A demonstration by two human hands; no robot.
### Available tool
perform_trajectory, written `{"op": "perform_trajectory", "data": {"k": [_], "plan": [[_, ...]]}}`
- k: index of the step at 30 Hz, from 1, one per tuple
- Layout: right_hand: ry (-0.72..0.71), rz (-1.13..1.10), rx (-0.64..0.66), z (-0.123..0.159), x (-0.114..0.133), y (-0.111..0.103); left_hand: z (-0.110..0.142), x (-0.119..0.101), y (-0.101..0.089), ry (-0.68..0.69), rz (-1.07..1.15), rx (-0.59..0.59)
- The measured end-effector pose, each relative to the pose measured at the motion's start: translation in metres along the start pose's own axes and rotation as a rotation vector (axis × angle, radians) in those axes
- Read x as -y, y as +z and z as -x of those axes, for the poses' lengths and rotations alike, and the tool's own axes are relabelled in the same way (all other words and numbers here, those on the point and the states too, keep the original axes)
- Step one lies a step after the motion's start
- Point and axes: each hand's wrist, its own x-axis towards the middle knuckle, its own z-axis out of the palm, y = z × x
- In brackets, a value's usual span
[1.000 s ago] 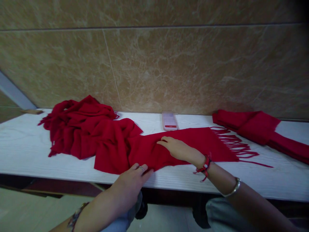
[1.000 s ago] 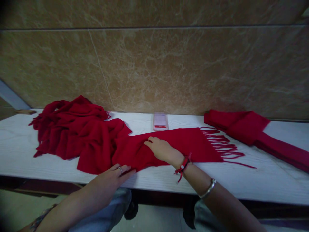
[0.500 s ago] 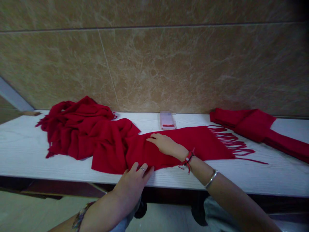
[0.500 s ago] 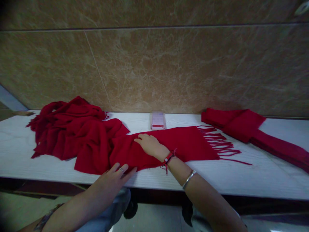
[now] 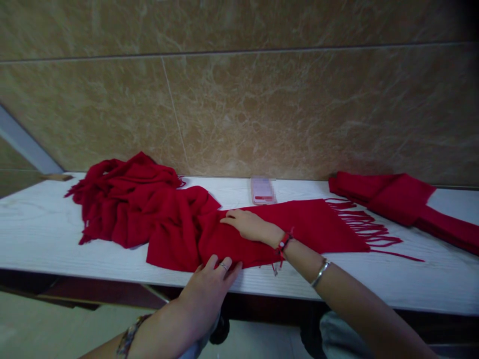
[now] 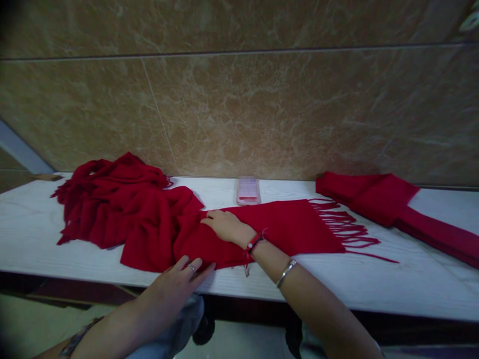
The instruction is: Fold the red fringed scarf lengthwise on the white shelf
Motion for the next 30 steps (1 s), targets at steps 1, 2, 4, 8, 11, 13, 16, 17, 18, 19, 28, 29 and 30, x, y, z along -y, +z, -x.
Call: {"op": "perform_trajectory", "data": {"k": [1, 2, 4, 8, 11, 13, 16, 17, 18, 19, 28, 29, 30], "plan": [[0.039, 0.013, 0.003, -0.005, -0.007, 0.000, 0.001, 0.000, -0.002, -0.005, -0.006, 0.035], [0.072, 0.019, 0.005, -0.008, -0.014, 0.000, 0.001, -0.001, -0.005, -0.011, -0.005, 0.061], [0.107, 0.006, -0.010, -0.008, -0.025, -0.003, 0.002, -0.001, -0.009, -0.013, 0.011, 0.072], [0.050, -0.088, -0.115, 0.020, -0.028, -0.014, -0.001, 0.003, -0.013, -0.014, 0.032, 0.046], [0.012, -0.155, -0.069, 0.053, -0.019, -0.017, -0.005, 0.008, -0.015, -0.027, 0.067, 0.054], [0.052, -0.173, 0.035, 0.071, -0.013, -0.014, -0.007, 0.012, -0.015, -0.014, 0.079, 0.060], [0.127, -0.170, 0.115, 0.090, -0.006, -0.005, -0.007, 0.017, -0.014, -0.007, 0.060, 0.078], [0.133, -0.168, 0.110, 0.094, -0.004, -0.002, -0.006, 0.018, -0.014, 0.003, 0.054, 0.068], [0.122, -0.165, 0.094, 0.098, -0.003, 0.000, -0.006, 0.020, -0.012, 0.020, 0.051, 0.038], [0.098, -0.161, 0.074, 0.101, -0.002, 0.001, -0.007, 0.020, -0.011, 0.042, 0.051, -0.013], [-0.139, 0.103, -0.187, 0.130, -0.001, 0.006, -0.033, 0.016, -0.004, 0.130, -0.059, -0.240], [-0.170, 0.142, -0.199, 0.132, -0.001, 0.005, -0.036, 0.016, -0.004, 0.127, -0.080, -0.244], [-0.190, 0.172, -0.211, 0.133, -0.001, 0.004, -0.037, 0.016, -0.004, 0.118, -0.098, -0.248]]}}
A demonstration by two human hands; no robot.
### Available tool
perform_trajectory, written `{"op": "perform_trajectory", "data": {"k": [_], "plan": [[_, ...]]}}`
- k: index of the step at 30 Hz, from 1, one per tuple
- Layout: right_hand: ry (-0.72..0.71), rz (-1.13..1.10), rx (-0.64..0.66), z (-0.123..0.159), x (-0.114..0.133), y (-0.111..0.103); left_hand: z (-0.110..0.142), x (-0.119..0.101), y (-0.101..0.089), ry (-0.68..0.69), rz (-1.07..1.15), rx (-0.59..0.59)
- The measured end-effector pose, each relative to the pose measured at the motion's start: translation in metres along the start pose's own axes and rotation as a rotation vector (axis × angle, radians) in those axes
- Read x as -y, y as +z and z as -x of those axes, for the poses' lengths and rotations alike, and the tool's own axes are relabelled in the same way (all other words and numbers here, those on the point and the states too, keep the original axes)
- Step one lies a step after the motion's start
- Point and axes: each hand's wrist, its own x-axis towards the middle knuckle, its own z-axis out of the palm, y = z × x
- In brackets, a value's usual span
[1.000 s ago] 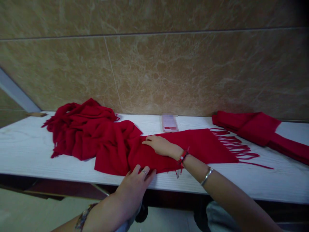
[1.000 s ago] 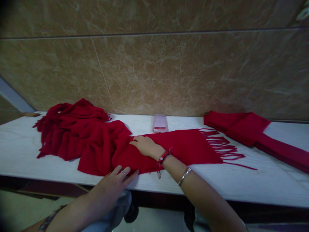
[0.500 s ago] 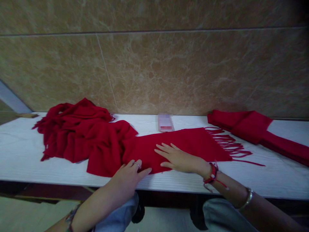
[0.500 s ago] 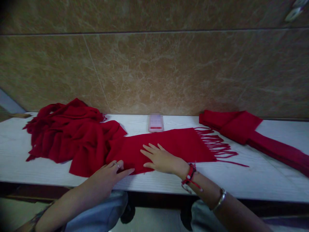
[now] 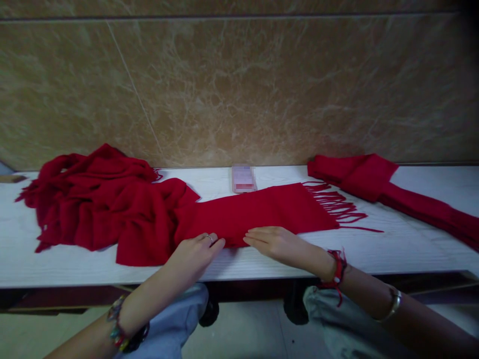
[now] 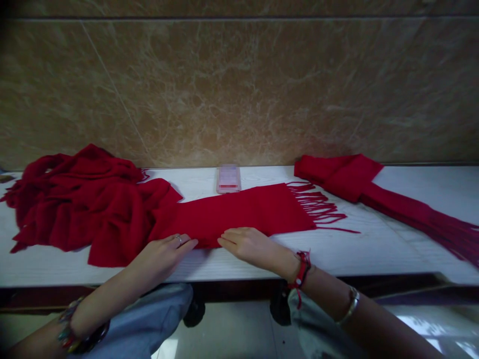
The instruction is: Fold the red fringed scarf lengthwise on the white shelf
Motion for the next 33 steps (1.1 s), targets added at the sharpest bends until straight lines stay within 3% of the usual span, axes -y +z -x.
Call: {"op": "perform_trajectory", "data": {"k": [4, 9, 13, 22, 27, 30, 33], "plan": [[0.021, 0.032, -0.050, 0.000, 0.000, -0.002, -0.005, -0.003, -0.001, -0.022, -0.051, -0.042], [0.105, 0.028, -0.022, -0.001, 0.003, 0.001, -0.008, -0.006, 0.002, 0.056, -0.072, -0.122], [0.090, 0.043, -0.006, 0.001, 0.004, 0.001, -0.007, 0.000, 0.007, 0.107, -0.026, -0.184], [0.079, 0.048, -0.047, 0.000, 0.011, 0.001, -0.004, 0.006, 0.008, 0.159, 0.081, -0.116], [0.088, 0.104, -0.040, -0.010, 0.018, 0.006, -0.004, 0.003, -0.005, 0.138, 0.250, -0.048], [0.113, 0.115, -0.013, -0.014, 0.022, 0.005, -0.014, 0.017, -0.020, 0.143, 0.335, 0.024], [0.120, 0.130, -0.014, -0.019, 0.026, 0.002, -0.045, 0.044, -0.027, 0.062, 0.302, -0.009]]}}
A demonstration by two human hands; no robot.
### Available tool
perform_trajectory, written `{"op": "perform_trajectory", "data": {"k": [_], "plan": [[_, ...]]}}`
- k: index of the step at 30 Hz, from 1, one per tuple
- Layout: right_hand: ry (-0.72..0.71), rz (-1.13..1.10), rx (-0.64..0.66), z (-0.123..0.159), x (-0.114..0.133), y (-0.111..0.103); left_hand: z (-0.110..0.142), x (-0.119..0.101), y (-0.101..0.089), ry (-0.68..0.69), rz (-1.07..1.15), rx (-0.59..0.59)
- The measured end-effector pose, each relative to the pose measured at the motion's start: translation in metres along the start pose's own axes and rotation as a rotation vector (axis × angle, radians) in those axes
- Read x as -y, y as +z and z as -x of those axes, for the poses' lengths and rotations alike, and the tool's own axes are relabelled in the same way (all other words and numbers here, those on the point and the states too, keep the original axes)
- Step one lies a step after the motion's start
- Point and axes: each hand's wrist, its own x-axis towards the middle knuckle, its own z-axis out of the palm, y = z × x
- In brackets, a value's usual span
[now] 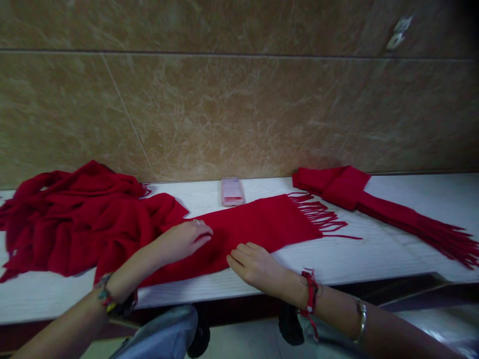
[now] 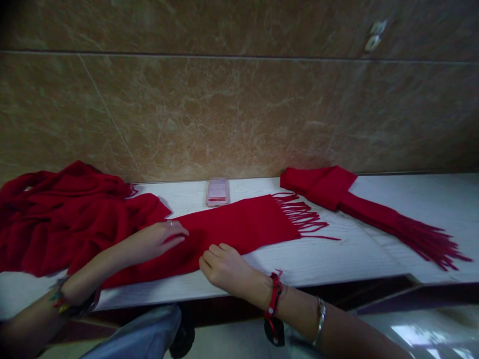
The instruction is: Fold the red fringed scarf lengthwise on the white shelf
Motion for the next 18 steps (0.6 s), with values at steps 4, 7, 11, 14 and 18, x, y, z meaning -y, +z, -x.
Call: {"op": "perform_trajectory", "data": {"k": [4, 7, 11, 14, 18], "plan": [[-0.012, 0.015, -0.027, -0.005, 0.005, 0.001, -0.048, 0.044, 0.001, -0.135, 0.043, 0.033], [-0.013, 0.023, -0.038, -0.008, 0.007, 0.004, -0.069, 0.066, 0.009, -0.206, 0.186, 0.127], [-0.020, 0.037, -0.044, -0.010, 0.009, 0.004, -0.080, 0.079, 0.011, -0.193, 0.276, 0.234], [-0.017, 0.044, -0.046, -0.013, 0.013, 0.002, -0.083, 0.086, 0.005, -0.158, 0.348, 0.306], [-0.056, 0.027, -0.045, -0.022, 0.022, -0.001, -0.079, 0.097, -0.001, -0.163, 0.418, 0.349]]}}
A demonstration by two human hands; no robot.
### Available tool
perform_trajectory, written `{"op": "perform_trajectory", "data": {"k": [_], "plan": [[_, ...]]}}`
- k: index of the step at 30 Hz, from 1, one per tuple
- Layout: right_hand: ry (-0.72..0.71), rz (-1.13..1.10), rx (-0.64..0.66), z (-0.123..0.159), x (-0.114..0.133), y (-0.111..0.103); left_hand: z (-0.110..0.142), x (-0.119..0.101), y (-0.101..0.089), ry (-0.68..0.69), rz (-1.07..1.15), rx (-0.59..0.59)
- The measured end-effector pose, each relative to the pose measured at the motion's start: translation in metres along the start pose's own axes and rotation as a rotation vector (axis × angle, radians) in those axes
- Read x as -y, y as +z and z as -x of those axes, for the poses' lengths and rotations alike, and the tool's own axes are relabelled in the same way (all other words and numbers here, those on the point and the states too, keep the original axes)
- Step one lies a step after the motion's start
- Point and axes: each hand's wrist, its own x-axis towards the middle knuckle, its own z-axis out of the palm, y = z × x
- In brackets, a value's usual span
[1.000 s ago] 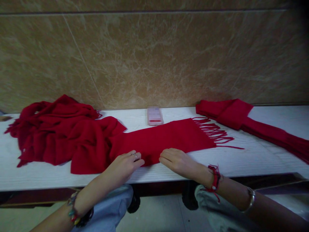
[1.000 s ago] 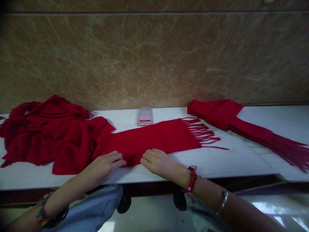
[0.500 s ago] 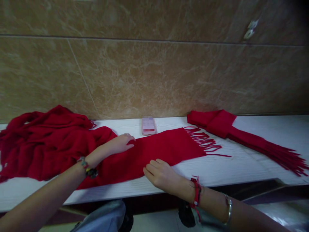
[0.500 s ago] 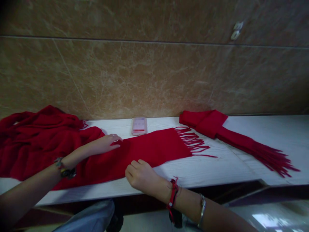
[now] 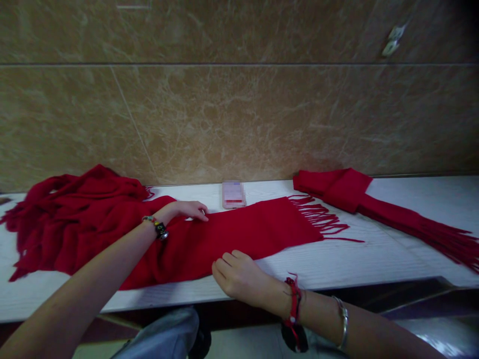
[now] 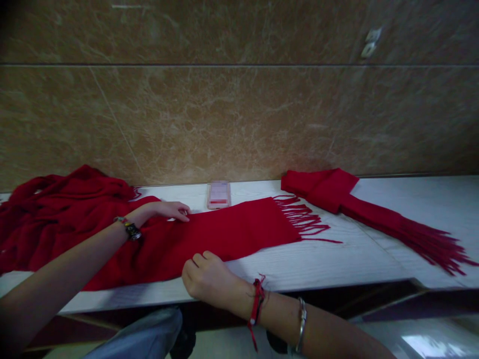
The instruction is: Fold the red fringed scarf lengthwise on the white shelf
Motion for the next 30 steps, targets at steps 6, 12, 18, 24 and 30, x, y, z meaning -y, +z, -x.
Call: {"op": "perform_trajectory", "data": {"k": [6, 12, 18, 24, 30], "plan": [[-0.011, -0.007, 0.038, -0.006, 0.006, -0.002, 0.008, 0.013, 0.002, -0.026, 0.072, -0.019], [-0.031, 0.017, -0.015, -0.001, 0.004, 0.001, 0.010, 0.015, 0.001, -0.014, 0.143, -0.065], [0.059, 0.079, -0.093, -0.006, -0.001, -0.004, 0.017, 0.007, -0.006, 0.032, 0.252, -0.117], [0.197, 0.184, -0.180, -0.002, -0.026, -0.042, 0.009, -0.024, -0.030, 0.087, 0.588, -0.176], [0.332, 0.319, -0.214, 0.033, -0.061, -0.079, -0.037, -0.099, -0.057, 0.252, 0.701, -0.219]]}}
